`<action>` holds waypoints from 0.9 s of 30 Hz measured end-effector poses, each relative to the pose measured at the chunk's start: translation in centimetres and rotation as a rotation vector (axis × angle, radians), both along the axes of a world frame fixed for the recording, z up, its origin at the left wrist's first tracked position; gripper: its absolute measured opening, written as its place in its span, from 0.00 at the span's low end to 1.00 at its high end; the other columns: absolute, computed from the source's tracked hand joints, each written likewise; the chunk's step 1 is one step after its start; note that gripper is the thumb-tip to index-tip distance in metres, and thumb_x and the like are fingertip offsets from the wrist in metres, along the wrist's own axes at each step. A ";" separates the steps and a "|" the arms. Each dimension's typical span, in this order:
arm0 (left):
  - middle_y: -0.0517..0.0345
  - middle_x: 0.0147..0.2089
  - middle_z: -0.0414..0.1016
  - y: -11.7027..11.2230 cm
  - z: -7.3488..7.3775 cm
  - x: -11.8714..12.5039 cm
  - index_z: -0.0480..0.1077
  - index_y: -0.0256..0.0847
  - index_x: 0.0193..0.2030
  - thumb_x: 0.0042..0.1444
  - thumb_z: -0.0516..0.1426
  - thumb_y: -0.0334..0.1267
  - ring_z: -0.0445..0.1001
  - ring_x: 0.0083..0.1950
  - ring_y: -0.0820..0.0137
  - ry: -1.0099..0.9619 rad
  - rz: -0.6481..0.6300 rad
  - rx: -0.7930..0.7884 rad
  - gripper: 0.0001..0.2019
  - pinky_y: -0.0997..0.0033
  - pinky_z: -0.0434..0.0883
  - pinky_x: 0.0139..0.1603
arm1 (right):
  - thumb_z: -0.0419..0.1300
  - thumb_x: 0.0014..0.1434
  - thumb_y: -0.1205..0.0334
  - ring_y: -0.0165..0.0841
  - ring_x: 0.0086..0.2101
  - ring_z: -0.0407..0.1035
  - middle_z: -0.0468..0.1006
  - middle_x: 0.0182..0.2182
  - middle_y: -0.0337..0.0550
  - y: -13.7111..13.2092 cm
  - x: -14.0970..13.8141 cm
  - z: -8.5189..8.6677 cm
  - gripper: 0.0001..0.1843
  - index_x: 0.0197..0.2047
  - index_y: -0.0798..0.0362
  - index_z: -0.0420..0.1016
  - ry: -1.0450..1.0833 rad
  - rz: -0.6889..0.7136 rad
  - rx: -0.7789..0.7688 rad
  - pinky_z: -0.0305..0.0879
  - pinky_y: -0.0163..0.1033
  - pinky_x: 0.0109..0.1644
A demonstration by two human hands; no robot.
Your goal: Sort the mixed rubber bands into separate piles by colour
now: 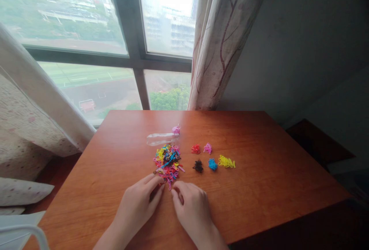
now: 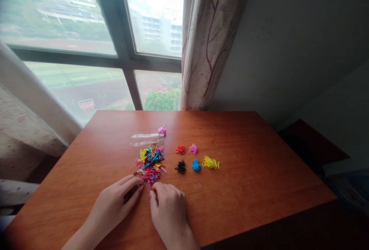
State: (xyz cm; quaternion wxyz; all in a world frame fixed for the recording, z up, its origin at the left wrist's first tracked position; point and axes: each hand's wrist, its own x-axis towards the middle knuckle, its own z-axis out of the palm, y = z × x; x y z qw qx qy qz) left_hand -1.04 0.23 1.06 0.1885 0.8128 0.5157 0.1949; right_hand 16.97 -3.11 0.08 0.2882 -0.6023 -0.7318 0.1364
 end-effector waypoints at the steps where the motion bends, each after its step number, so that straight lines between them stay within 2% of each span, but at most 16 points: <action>1: 0.61 0.39 0.77 -0.1 0.1 0.1 0.71 0.47 0.40 0.64 0.51 0.37 0.77 0.39 0.70 0.010 0.003 0.006 0.08 0.76 0.70 0.37 | 0.55 0.61 0.69 0.30 0.27 0.69 0.75 0.25 0.34 0.0 0.1 0.0 0.07 0.33 0.49 0.70 0.002 0.002 0.007 0.50 0.35 0.32; 5: 0.60 0.38 0.77 -0.5 0.3 1.0 0.70 0.47 0.38 0.62 0.53 0.40 0.77 0.37 0.69 0.084 -0.008 0.016 0.05 0.75 0.69 0.34 | 0.52 0.62 0.69 0.31 0.29 0.71 0.77 0.27 0.36 -0.1 0.2 -0.1 0.09 0.34 0.49 0.71 0.024 0.003 0.033 0.53 0.34 0.33; 10: 0.58 0.39 0.76 -1.0 -0.1 2.0 0.70 0.46 0.38 0.63 0.51 0.38 0.77 0.38 0.68 0.103 -0.021 0.017 0.07 0.73 0.70 0.36 | 0.52 0.62 0.69 0.31 0.29 0.72 0.77 0.27 0.37 -0.2 0.3 -0.2 0.10 0.34 0.49 0.72 0.040 0.000 0.040 0.55 0.34 0.34; 15: 0.60 0.40 0.77 -0.8 -0.4 1.0 0.71 0.47 0.41 0.64 0.51 0.37 0.77 0.38 0.70 0.010 0.011 0.035 0.08 0.76 0.70 0.36 | 0.52 0.62 0.69 0.31 0.29 0.71 0.77 0.27 0.36 -0.2 0.2 -0.2 0.10 0.34 0.49 0.71 0.034 0.000 0.057 0.54 0.33 0.33; 18: 0.62 0.36 0.77 -0.5 -0.4 0.0 0.71 0.47 0.43 0.63 0.52 0.39 0.77 0.34 0.71 -0.009 0.076 0.046 0.08 0.76 0.69 0.33 | 0.52 0.62 0.70 0.30 0.28 0.70 0.76 0.26 0.36 -0.2 0.2 -0.1 0.09 0.33 0.49 0.70 0.034 0.000 0.047 0.53 0.34 0.32; 22: 0.63 0.35 0.76 -0.5 -0.1 -0.3 0.71 0.48 0.41 0.63 0.53 0.43 0.77 0.34 0.71 0.038 0.098 0.030 0.07 0.76 0.69 0.32 | 0.52 0.61 0.70 0.30 0.28 0.70 0.76 0.26 0.36 -0.1 0.2 -0.2 0.09 0.33 0.49 0.70 0.036 -0.001 0.034 0.53 0.34 0.33; 27: 0.62 0.36 0.76 -0.7 0.4 0.7 0.71 0.48 0.38 0.61 0.55 0.45 0.76 0.35 0.70 0.152 0.099 0.043 0.07 0.75 0.66 0.31 | 0.52 0.62 0.70 0.31 0.30 0.71 0.77 0.28 0.37 -0.2 0.2 -0.4 0.09 0.35 0.49 0.72 0.029 -0.001 0.041 0.55 0.33 0.34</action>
